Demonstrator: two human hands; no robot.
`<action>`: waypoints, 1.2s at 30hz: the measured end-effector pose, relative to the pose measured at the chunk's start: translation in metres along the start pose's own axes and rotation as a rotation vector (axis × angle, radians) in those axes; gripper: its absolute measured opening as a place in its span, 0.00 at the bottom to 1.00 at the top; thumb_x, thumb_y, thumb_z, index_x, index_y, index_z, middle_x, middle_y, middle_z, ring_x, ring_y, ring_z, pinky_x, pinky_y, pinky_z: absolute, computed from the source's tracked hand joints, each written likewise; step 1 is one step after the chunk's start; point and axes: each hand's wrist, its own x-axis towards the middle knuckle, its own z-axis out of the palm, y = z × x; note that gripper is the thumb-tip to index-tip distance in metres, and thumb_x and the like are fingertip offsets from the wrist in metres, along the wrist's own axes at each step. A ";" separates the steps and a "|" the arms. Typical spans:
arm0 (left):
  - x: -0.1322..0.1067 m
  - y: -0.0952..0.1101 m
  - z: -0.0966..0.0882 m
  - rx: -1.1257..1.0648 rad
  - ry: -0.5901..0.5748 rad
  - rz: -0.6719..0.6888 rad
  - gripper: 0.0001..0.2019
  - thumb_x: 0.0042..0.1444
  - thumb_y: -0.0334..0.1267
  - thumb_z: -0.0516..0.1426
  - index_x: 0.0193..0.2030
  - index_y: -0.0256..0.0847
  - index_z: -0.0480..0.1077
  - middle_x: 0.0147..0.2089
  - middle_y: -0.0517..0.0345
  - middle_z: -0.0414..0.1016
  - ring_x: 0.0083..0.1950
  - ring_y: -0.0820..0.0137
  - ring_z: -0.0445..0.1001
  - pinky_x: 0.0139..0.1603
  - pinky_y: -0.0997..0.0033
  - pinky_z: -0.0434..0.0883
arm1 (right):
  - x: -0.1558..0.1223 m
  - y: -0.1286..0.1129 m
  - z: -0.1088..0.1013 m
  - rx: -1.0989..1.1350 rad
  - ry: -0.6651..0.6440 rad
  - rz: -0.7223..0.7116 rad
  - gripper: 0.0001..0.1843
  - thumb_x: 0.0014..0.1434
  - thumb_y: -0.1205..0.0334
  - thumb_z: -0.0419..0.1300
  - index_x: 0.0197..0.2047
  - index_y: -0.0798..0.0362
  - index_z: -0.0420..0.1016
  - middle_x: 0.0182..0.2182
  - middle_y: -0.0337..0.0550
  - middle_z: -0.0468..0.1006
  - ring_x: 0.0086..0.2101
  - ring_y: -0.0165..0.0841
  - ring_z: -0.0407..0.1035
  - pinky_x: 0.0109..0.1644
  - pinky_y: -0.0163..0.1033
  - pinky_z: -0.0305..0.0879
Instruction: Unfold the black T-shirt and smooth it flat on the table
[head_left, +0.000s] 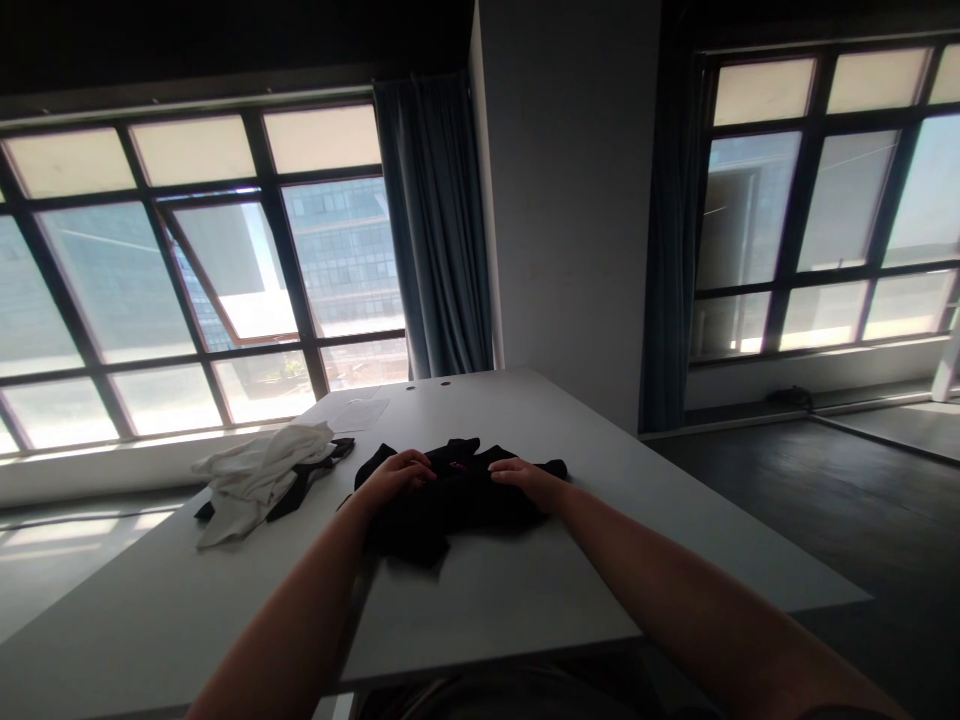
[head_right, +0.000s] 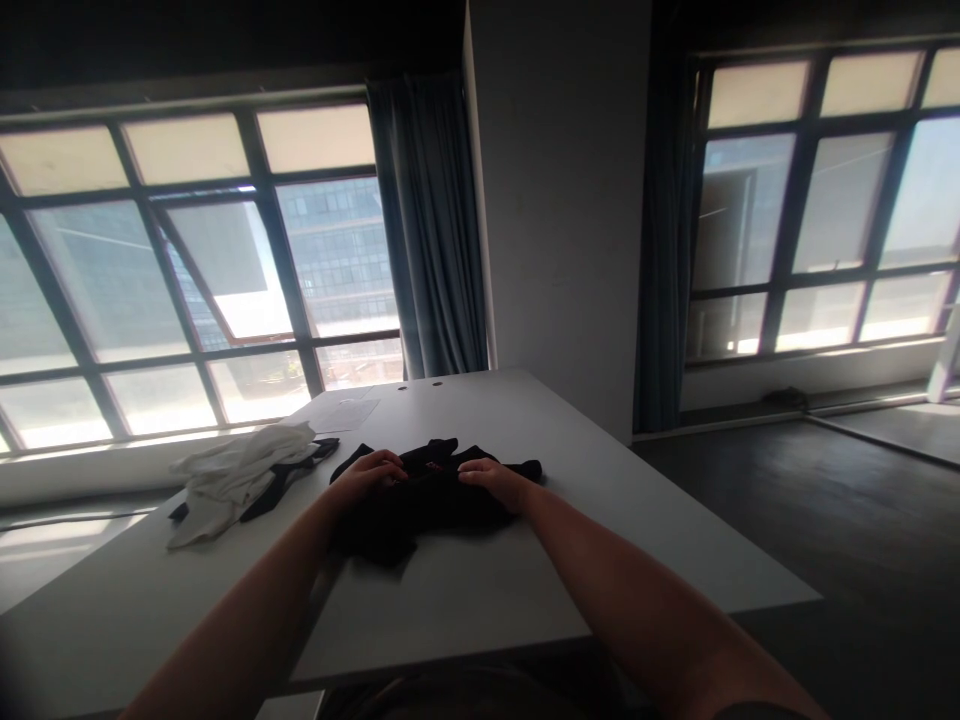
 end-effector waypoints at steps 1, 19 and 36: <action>0.004 -0.004 0.001 0.134 0.099 0.033 0.18 0.55 0.53 0.61 0.45 0.41 0.74 0.42 0.53 0.81 0.39 0.65 0.77 0.42 0.66 0.73 | 0.001 0.001 -0.002 -0.022 0.000 -0.022 0.20 0.54 0.45 0.67 0.41 0.52 0.77 0.37 0.42 0.79 0.38 0.36 0.73 0.44 0.40 0.68; 0.020 -0.049 0.012 1.064 0.007 0.030 0.20 0.66 0.48 0.55 0.61 0.49 0.76 0.71 0.48 0.65 0.69 0.51 0.67 0.73 0.49 0.63 | 0.025 0.032 -0.005 -1.025 -0.146 -0.246 0.20 0.62 0.58 0.65 0.56 0.51 0.81 0.56 0.52 0.75 0.57 0.45 0.70 0.66 0.48 0.62; 0.022 -0.049 0.015 1.069 0.038 0.038 0.23 0.67 0.44 0.53 0.65 0.44 0.74 0.74 0.48 0.63 0.71 0.54 0.67 0.74 0.55 0.63 | 0.027 0.035 -0.010 -1.045 -0.194 -0.230 0.23 0.63 0.55 0.64 0.60 0.50 0.80 0.60 0.53 0.73 0.60 0.46 0.67 0.69 0.51 0.60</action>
